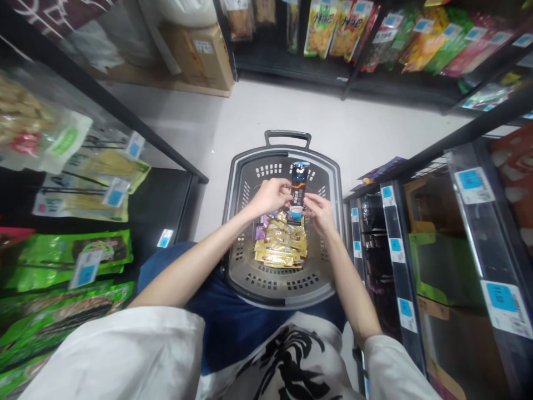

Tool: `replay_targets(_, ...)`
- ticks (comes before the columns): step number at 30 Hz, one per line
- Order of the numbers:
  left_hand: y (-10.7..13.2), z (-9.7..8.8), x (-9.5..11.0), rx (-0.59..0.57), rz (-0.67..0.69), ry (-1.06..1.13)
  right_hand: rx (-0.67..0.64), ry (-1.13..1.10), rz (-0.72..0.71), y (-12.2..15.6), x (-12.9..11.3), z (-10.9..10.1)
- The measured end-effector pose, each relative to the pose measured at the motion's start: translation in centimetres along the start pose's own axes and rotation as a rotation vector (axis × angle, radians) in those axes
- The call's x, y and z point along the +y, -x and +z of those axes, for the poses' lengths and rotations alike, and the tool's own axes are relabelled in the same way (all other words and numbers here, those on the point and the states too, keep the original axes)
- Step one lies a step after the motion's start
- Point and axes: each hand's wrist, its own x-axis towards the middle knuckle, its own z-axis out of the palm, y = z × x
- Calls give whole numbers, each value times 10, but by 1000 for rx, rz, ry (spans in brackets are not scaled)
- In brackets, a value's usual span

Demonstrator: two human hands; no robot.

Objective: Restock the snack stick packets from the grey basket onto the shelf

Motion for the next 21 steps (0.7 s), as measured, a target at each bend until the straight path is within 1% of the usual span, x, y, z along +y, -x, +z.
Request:
replay_targets(3, 0, 4, 4, 54, -14, 19, -12, -52, 2, -2, -2, 1)
replay_targets(6, 6, 13, 11, 114, -2, 33, 1, -78, -9, -2, -2, 0)
replay_targets(10, 13, 25, 18, 165, 39, 43, -63, -80, -9, -3, -2, -2)
replay_targets(12, 13, 30, 21, 140, 24, 95, -54, -50, -17, -5, -1, -3)
replay_targets(17, 6, 39, 26, -7, -110, 364, 107, -35, -105, -9, -2, -9)
replay_targets(19, 5, 43, 25, -22, -137, 428, 140, -38, -136, -9, -4, -11)
replay_targets(21, 5, 46, 24, -22, -153, 456, 144, -12, -168, -8, -5, -12)
